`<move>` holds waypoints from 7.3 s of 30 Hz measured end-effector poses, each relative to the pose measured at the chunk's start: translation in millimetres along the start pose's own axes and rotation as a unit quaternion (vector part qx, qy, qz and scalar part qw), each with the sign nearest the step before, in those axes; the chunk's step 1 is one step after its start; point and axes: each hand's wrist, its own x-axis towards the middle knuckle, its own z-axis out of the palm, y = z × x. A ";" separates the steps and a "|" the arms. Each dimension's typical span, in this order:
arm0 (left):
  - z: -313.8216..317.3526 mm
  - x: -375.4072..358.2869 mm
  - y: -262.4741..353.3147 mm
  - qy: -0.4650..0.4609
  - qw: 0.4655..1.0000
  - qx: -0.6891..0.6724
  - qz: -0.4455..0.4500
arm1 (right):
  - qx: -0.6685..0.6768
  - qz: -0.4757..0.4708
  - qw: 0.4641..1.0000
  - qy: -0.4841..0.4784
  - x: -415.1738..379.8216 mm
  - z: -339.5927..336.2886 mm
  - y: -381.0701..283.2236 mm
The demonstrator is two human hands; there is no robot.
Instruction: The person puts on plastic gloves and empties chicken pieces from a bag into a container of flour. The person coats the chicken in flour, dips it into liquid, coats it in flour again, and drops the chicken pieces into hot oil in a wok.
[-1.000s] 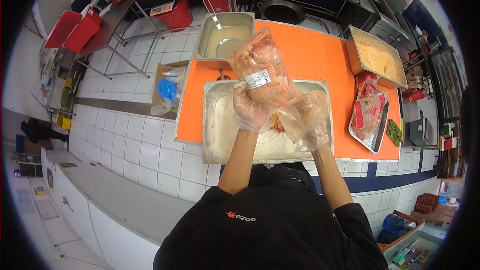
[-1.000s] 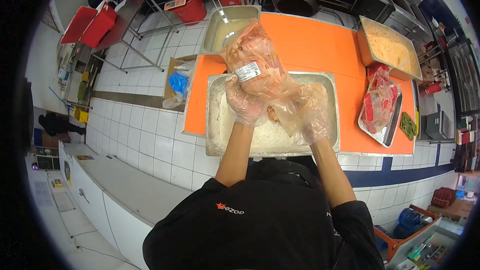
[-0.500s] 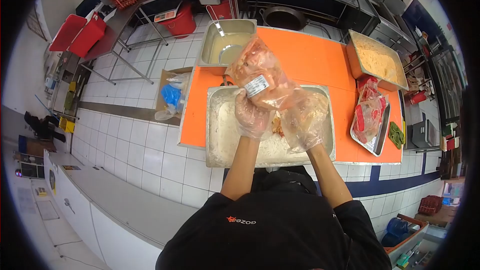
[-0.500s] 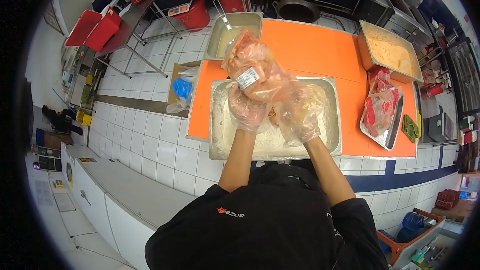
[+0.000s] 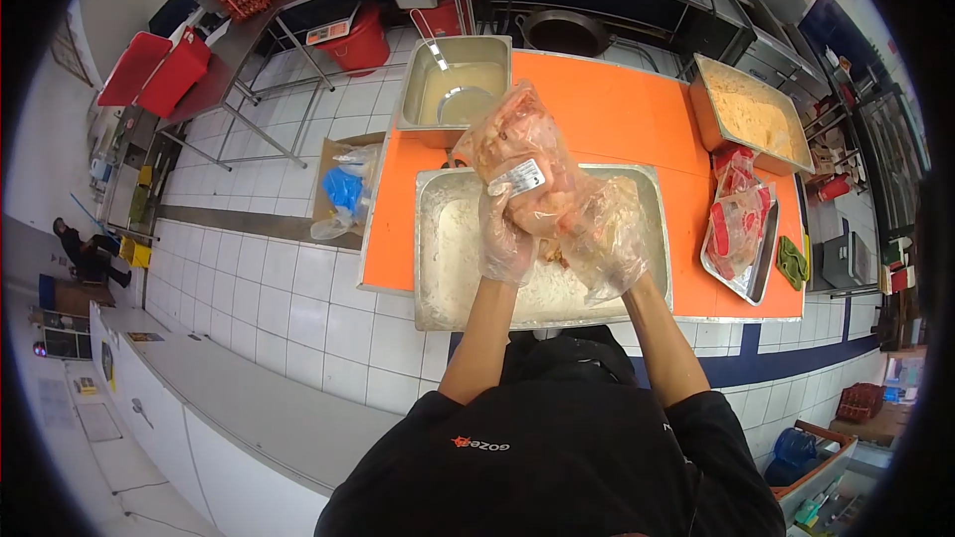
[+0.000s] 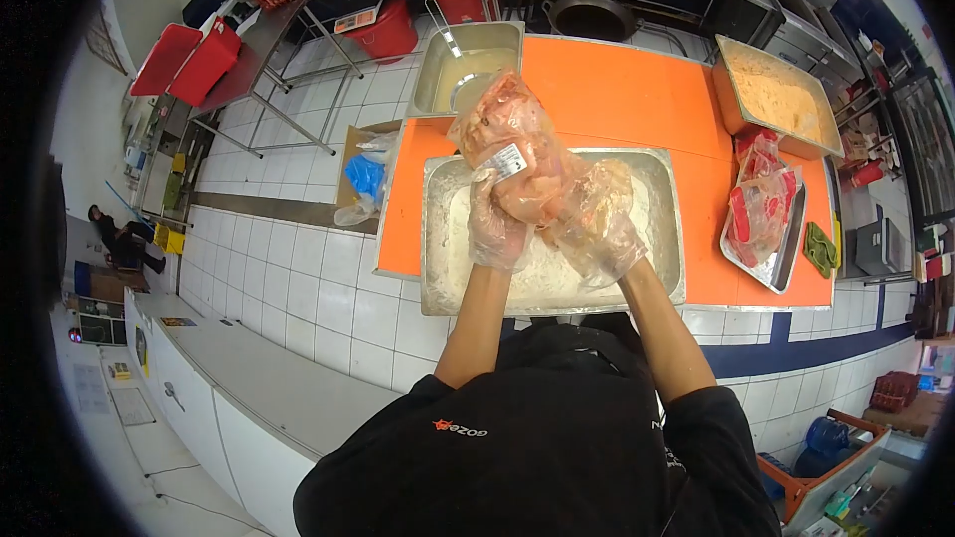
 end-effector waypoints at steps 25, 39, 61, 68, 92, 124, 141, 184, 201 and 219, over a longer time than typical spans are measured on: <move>-32.2 10.1 -36.7 0.124 0.986 0.084 0.068 | -0.507 -0.190 0.840 0.033 7.2 -10.3 15.2; -60.8 19.4 -75.7 0.089 0.989 0.106 0.047 | -0.244 0.058 0.966 0.065 -6.2 -41.3 31.1; -65.4 17.0 -55.8 0.107 0.987 -0.111 -0.047 | -0.012 0.051 0.993 0.105 -18.0 -94.8 59.4; -46.2 2.3 -53.0 0.116 0.991 -0.069 -0.026 | 0.279 0.224 0.902 0.241 -12.7 -88.1 58.5; 35.0 -10.2 -81.7 0.100 0.989 0.030 0.101 | -0.513 -0.368 0.759 -0.161 71.5 -154.5 17.1; 46.5 8.4 -43.0 0.064 0.990 0.042 0.118 | -0.412 -0.204 0.887 -0.044 43.3 -111.5 -17.3; -16.0 40.4 -8.9 -0.142 0.989 0.028 -0.002 | -0.068 0.081 0.975 0.197 -7.2 -139.5 18.5; -168.1 43.0 -31.9 -0.022 0.429 0.900 -0.078 | -0.640 0.267 0.706 0.145 38.7 -132.9 159.6; -238.0 106.0 -36.1 0.010 0.642 0.762 -0.086 | -0.498 0.158 0.827 0.208 110.9 -153.4 176.0; -168.5 47.0 37.5 0.022 0.536 0.713 -0.452 | -0.768 -0.013 0.625 -0.136 22.3 -140.1 186.7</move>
